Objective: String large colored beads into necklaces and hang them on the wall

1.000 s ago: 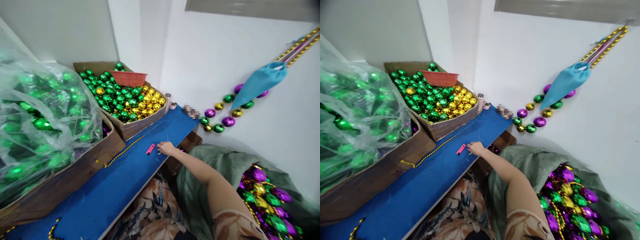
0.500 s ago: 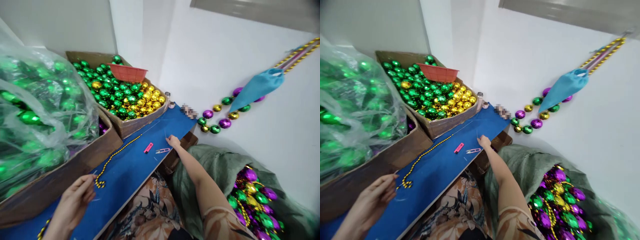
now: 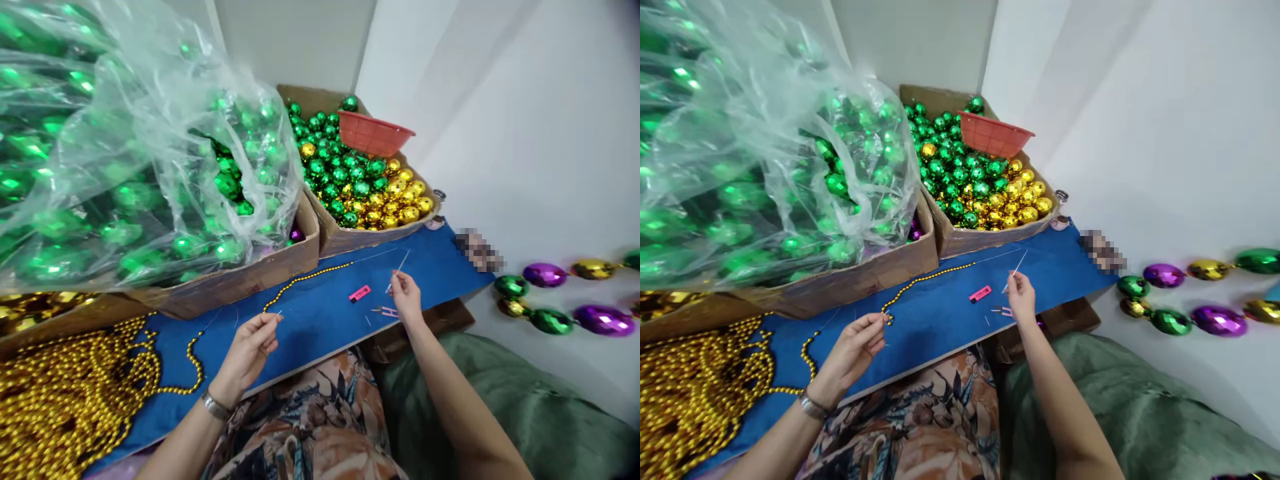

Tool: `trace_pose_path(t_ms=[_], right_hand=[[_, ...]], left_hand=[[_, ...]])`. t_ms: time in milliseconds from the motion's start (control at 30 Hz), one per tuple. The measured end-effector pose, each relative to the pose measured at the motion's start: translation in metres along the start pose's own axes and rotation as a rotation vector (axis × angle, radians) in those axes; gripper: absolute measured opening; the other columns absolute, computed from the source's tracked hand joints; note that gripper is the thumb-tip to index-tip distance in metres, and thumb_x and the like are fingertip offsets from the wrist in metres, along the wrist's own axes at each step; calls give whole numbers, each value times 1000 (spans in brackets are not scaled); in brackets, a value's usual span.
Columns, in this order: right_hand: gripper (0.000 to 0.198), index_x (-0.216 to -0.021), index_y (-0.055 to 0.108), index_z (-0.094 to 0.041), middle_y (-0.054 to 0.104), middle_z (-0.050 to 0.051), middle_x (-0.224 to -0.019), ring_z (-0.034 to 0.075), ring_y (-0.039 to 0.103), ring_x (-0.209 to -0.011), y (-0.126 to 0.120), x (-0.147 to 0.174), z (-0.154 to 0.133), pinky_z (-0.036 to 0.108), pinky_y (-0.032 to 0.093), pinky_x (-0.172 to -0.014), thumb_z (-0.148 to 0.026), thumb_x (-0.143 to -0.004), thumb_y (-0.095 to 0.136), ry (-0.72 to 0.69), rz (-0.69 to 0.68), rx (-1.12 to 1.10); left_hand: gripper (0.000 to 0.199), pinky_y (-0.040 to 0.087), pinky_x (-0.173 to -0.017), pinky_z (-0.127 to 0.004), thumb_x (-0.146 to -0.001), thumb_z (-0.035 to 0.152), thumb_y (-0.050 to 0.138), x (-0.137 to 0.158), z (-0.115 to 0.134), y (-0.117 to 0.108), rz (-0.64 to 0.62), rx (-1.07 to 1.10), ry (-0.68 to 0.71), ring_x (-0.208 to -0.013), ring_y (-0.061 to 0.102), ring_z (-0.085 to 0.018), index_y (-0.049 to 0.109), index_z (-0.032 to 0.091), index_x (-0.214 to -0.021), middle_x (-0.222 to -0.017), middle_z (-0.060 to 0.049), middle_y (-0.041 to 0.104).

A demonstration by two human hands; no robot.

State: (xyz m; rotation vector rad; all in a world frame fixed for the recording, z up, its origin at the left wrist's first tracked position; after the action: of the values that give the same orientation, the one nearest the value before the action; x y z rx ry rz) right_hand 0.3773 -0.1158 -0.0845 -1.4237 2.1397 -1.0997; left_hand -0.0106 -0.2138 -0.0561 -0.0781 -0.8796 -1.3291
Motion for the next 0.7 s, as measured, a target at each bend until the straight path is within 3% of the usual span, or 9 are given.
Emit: trace_pose_path(t_ms=[67, 133, 233, 400, 700], right_hand=[[33, -115, 43, -19, 65, 6, -97, 13, 67, -77, 11, 33, -42, 27, 56, -71, -45, -97, 32, -103, -20, -180], [30, -100, 47, -20, 66, 3, -90, 13, 67, -70, 22, 73, -90, 28, 57, -67, -48, -91, 51, -253, -116, -667], [25, -90, 49, -21, 68, 3, -89, 13, 69, -70, 40, 128, -141, 28, 59, -66, -43, -87, 61, -355, -276, -907], [11, -92, 54, -22, 69, 5, -98, 16, 70, -84, 52, 175, -170, 34, 59, -77, -30, -89, 61, -549, -304, -884], [13, -95, 55, -24, 72, 3, -95, 17, 69, -92, 54, 193, -189, 36, 58, -81, -15, -87, 61, -775, -255, -755]], left_hand=[[35, 38, -48, -15, -57, 32, 87, 2, -2, 1, 11, 23, -5, -49, 39, -3, 70, 15, -81, -60, 4, 51], [34, 35, -45, -15, -56, 31, 87, 4, -2, 4, 1, 54, 16, -49, 36, -2, 70, 14, -80, -65, 3, 54], [31, 31, -43, -15, -58, 30, 86, 8, 0, 9, -18, 96, 50, -49, 32, -2, 71, 15, -81, -70, 2, 56], [30, 29, -43, -16, -60, 30, 85, 16, 1, 5, 14, 126, 74, -48, 29, -3, 72, 15, -82, -61, 4, 47], [26, 30, -44, -15, -62, 29, 84, 20, 5, -5, 24, 155, 100, -49, 32, -3, 73, 15, -80, -57, 5, 45]])
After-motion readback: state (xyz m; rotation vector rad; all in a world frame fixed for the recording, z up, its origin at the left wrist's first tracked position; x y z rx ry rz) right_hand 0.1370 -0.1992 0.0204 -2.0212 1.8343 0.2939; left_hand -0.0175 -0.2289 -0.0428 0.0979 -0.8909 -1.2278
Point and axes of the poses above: each hand's wrist, its own x-axis away from the middle knuckle, its own y-axis out of the palm, z = x × y, the point moved 8 cm from there along -x, towards the middle knuckle
